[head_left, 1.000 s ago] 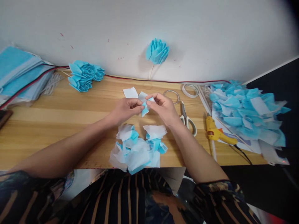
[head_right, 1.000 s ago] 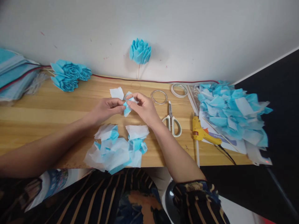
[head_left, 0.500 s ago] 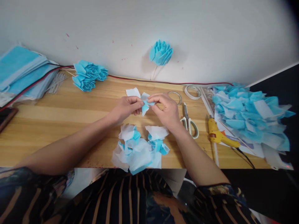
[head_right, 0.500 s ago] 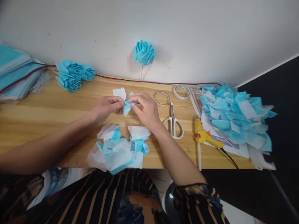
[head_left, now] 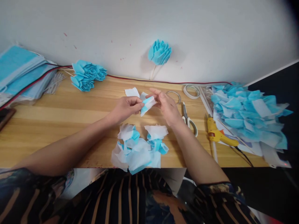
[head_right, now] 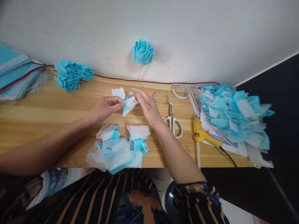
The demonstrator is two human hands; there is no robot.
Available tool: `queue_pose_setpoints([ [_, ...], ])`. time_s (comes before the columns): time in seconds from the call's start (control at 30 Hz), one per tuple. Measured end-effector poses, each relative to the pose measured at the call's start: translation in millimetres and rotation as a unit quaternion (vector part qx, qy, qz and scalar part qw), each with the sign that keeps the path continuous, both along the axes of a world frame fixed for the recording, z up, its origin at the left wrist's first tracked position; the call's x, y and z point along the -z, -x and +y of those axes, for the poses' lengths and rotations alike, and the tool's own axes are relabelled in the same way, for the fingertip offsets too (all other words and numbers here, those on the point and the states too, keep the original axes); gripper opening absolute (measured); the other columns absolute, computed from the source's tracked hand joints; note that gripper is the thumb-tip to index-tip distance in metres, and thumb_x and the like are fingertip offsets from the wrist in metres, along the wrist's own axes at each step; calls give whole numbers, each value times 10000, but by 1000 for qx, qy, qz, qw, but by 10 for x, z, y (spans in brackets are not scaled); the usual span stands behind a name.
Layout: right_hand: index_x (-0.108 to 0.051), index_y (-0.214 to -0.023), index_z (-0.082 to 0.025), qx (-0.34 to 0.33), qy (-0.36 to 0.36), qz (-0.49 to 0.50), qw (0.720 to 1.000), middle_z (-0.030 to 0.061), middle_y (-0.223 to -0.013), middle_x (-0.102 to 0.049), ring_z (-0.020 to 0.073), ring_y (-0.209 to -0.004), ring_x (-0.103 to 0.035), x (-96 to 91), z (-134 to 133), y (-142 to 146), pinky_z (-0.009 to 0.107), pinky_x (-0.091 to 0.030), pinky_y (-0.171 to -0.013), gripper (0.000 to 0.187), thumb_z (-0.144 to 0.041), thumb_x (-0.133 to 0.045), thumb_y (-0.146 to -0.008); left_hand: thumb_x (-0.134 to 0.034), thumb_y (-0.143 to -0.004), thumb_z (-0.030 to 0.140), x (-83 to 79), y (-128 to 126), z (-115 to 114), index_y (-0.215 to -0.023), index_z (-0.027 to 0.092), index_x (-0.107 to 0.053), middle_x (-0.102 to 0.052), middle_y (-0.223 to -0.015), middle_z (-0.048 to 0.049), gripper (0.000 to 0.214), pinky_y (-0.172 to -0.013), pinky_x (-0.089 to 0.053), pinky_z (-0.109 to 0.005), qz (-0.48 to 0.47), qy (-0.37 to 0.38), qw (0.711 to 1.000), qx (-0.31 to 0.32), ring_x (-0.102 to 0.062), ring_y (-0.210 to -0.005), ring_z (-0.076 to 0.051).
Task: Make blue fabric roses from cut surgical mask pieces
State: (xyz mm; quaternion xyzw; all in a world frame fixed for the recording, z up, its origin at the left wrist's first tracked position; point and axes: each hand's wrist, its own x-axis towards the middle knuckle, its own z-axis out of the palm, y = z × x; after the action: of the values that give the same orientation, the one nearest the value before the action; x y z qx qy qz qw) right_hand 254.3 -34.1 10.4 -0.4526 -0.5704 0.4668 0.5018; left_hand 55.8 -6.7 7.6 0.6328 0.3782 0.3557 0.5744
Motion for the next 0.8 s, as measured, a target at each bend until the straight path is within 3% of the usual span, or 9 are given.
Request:
queue_pose_setpoints([
  [0.13,-757,-1054,-245,11,8,-31,999,32,-992,-762,218,-978,-717,4,1,17,379,-590,-913,496,-686,-602,-889,-682,-802,372,-6,-6,-28,-701,156,-655,-594,-610,13,240,-574,-355,-238,23,-25,999,3,-500,-576,-92],
  [0.3,-728,-854,-228,20,7,-61,998,12,-815,-723,185,-803,-690,-21,11,24,339,-593,-777,418,-644,-684,-841,-678,-802,364,-21,-4,-39,-700,158,-660,-601,-616,13,231,-564,-349,-238,31,-30,999,1,-488,-565,-89],
  [0.53,-705,-874,-220,21,-6,-66,998,-21,-769,-665,144,-742,-626,27,40,-7,296,-542,-733,217,-420,-738,-798,-715,-774,403,-21,-5,-25,-697,157,-665,-610,-613,10,262,-584,-386,-235,19,-19,1000,-2,-505,-579,-93],
  [0.8,-718,-886,-232,54,-139,-192,970,1,-897,-728,165,-826,-656,-52,-24,19,309,-535,-760,70,-250,-662,-848,-730,-755,412,-9,10,16,-674,153,-650,-646,-602,-6,282,-576,-426,-226,-34,72,997,-5,-537,-545,-87],
])
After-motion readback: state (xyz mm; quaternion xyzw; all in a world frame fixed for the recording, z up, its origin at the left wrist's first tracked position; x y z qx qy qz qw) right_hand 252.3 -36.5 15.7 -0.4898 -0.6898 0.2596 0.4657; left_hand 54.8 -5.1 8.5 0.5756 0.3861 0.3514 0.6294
